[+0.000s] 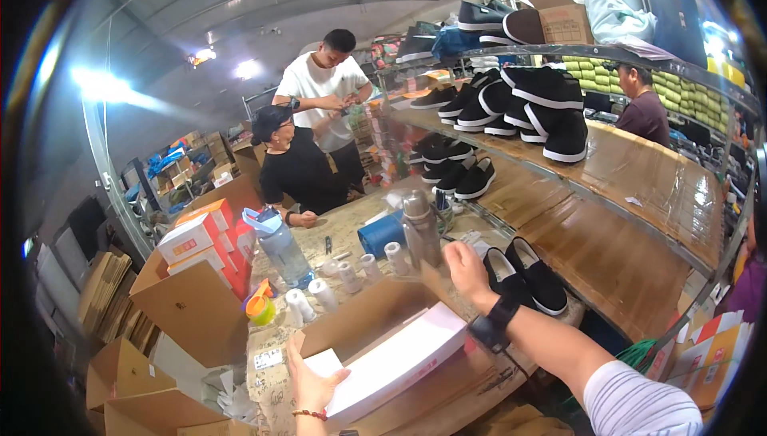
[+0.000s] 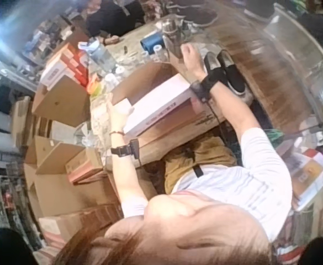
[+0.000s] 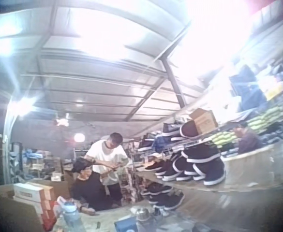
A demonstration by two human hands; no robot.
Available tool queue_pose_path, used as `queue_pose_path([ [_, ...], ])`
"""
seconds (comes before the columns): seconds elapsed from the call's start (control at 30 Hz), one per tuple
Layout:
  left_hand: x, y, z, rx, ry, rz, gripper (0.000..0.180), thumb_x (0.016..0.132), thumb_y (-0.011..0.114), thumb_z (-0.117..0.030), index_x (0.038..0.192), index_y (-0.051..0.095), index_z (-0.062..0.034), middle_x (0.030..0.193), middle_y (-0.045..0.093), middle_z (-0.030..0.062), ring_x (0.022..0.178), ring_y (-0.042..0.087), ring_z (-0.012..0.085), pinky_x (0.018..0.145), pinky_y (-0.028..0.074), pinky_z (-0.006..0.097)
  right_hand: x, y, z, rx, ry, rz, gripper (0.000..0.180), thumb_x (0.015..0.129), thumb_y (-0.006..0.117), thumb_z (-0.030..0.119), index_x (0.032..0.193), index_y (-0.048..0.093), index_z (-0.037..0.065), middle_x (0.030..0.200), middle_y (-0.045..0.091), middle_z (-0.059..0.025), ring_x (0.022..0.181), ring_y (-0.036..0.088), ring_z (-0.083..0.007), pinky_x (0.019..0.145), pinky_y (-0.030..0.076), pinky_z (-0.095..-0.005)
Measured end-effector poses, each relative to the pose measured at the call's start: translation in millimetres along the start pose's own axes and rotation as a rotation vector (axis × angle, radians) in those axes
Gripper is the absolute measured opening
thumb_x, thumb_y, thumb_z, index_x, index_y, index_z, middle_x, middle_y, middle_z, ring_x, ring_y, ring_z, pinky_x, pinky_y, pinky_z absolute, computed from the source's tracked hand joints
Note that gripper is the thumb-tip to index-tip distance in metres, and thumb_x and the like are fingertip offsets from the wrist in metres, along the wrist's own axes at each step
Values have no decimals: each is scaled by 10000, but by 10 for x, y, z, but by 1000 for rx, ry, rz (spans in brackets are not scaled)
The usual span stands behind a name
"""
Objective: Packing finished shoes into boxes and applying product identification labels to the boxes.
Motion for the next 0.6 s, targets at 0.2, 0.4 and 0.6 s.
queue_pose_path([
  [0.2,110,130,415,-591,162,25,379,650,794,-223,967,669,-57,1253,454,146,1161,426,271,918,414,383,-316,419,-78,-146,57,693,757,750,692,429,1366,376,122,1194,526,-268,1091,531,-386,913,435,-399],
  [0.4,-189,-34,-620,496,12,36,542,632,800,-262,1119,606,-122,1224,441,145,1146,415,340,893,432,386,-394,426,145,-428,-39,702,652,668,756,422,1116,455,55,1072,520,-215,969,567,-422,817,476,-466],
  [0.6,-323,-165,-698,337,346,-231,574,679,768,-230,1187,543,-88,1220,438,146,1096,450,358,821,463,407,-427,297,292,-344,-111,558,636,723,731,374,1179,428,51,1082,505,-211,905,590,-398,799,480,-440],
])
Point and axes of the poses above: each hand's wrist, its own x-axis towards the middle knuckle, its own y-axis out of the palm, z = x × y, the point moved 6 cm from there along x, towards the middle knuckle
